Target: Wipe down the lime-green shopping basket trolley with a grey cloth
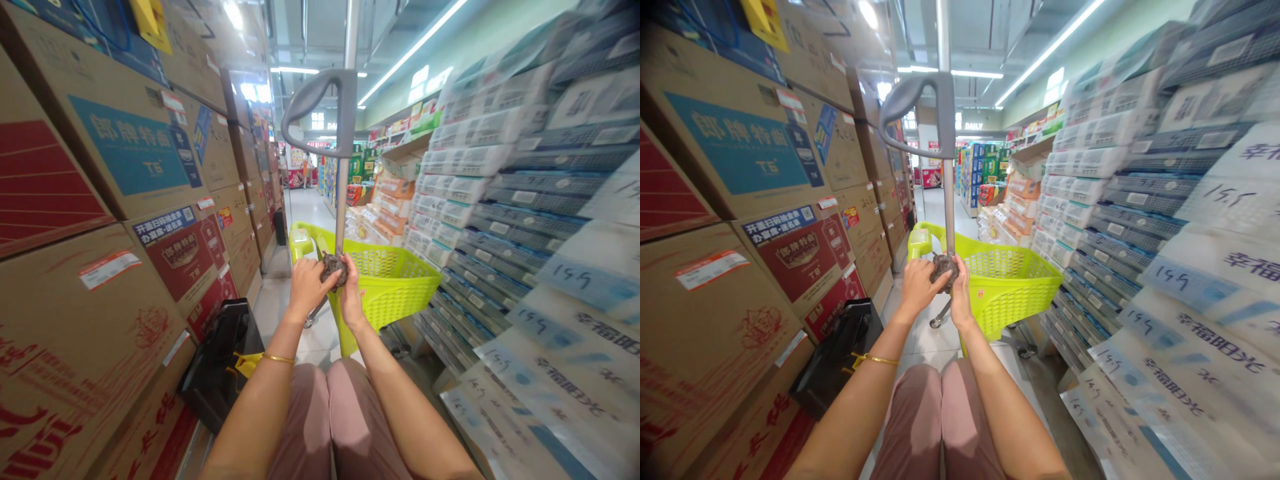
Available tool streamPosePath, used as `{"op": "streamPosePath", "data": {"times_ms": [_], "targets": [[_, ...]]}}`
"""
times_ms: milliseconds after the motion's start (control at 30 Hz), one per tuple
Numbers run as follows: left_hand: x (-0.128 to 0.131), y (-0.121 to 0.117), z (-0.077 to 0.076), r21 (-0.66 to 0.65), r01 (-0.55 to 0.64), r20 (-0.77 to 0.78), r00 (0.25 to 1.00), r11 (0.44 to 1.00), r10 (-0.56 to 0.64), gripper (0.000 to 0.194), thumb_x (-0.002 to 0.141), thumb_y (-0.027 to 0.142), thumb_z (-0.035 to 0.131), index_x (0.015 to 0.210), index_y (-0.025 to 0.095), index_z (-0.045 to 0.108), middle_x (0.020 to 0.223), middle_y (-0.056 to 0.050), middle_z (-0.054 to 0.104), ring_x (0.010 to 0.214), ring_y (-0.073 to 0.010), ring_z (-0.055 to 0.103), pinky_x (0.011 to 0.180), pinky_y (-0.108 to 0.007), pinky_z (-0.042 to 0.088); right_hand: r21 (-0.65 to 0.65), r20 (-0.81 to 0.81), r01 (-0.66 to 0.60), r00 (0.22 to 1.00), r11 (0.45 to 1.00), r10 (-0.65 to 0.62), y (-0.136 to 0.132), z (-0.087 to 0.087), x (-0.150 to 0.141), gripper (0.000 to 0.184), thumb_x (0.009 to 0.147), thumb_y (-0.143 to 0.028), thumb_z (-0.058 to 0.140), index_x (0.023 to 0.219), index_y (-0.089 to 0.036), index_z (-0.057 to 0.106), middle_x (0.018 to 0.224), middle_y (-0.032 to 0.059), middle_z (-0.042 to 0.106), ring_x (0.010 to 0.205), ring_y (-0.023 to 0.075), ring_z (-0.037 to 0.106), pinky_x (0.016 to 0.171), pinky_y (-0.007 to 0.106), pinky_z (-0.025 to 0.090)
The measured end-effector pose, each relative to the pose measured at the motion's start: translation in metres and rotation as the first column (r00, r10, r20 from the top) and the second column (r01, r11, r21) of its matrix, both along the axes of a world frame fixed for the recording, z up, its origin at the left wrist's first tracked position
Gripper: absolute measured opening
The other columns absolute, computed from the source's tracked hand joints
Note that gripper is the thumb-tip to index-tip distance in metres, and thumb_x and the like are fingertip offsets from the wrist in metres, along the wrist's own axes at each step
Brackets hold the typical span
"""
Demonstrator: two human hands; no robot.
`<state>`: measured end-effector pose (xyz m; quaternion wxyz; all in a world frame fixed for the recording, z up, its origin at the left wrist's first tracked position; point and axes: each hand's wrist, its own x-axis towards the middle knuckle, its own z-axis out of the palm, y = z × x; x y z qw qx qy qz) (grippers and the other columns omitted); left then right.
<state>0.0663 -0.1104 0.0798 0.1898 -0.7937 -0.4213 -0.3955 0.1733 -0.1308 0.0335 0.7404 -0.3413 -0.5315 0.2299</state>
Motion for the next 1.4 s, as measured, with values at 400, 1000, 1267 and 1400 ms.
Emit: {"op": "streamPosePath", "data": {"times_ms": [400, 1000, 1267, 1400], "targets": [[0.007, -0.002, -0.002, 0.031, -0.036, 0.119, 0.992, 0.999, 0.032, 0.040, 0.087, 0.047, 0.047, 0.061, 0.018, 0.058, 0.063, -0.005, 0.055, 0.074, -0.0192, 0.051, 0.072, -0.032, 0.032, 0.379, 0.105, 0.775, 0.507, 0.506, -0.855, -0.036, 0.043, 0.035, 0.022, 0.075, -0.035, 0.066, 0.064, -0.017, 0.058, 0.134, 0.0108, 0.031, 0.139, 0.0337, 0.011, 0.110, 0.056, 0.016], [-0.002, -0.003, 0.005, -0.096, 0.068, 0.125, 0.991, 0.993, -0.055, 0.052, 0.096, 0.038, 0.023, 0.066, 0.017, 0.059, 0.067, -0.006, 0.061, 0.071, -0.0171, 0.054, 0.071, -0.031, 0.035, 0.288, 0.636, 0.241, 0.676, 0.927, -0.373, 0.000, -0.006, 0.017, 0.057, 0.087, -0.049, 0.045, 0.138, -0.026, 0.031, 0.145, 0.0121, 0.030, 0.138, 0.0270, 0.026, 0.109, 0.052, 0.030], [-0.007, -0.003, 0.021, -0.221, 0.134, 0.228, 0.970, 0.966, -0.082, 0.062, 0.096, 0.043, 0.010, 0.074, 0.018, 0.063, 0.073, -0.007, 0.067, 0.072, -0.0176, 0.061, 0.066, -0.028, 0.039, 0.341, 0.375, 0.420, 0.759, 0.841, -0.532, 0.008, 0.012, 0.016, 0.029, 0.084, -0.033, 0.055, 0.109, -0.019, 0.050, 0.119, 0.0136, 0.052, 0.115, 0.0226, 0.050, 0.099, 0.047, 0.041], [0.001, 0.003, 0.040, -0.170, 0.122, 0.397, 0.917, 0.978, -0.045, 0.056, 0.096, 0.043, 0.017, 0.080, 0.017, 0.063, 0.082, -0.010, 0.068, 0.079, -0.0192, 0.062, 0.071, -0.029, 0.043, 0.252, 0.223, 0.433, 0.844, 0.866, -0.487, 0.016, 0.061, 0.012, 0.044, 0.080, -0.041, 0.058, 0.117, -0.018, 0.047, 0.114, 0.0119, 0.057, 0.108, 0.0211, 0.054, 0.095, 0.041, 0.043]]}}
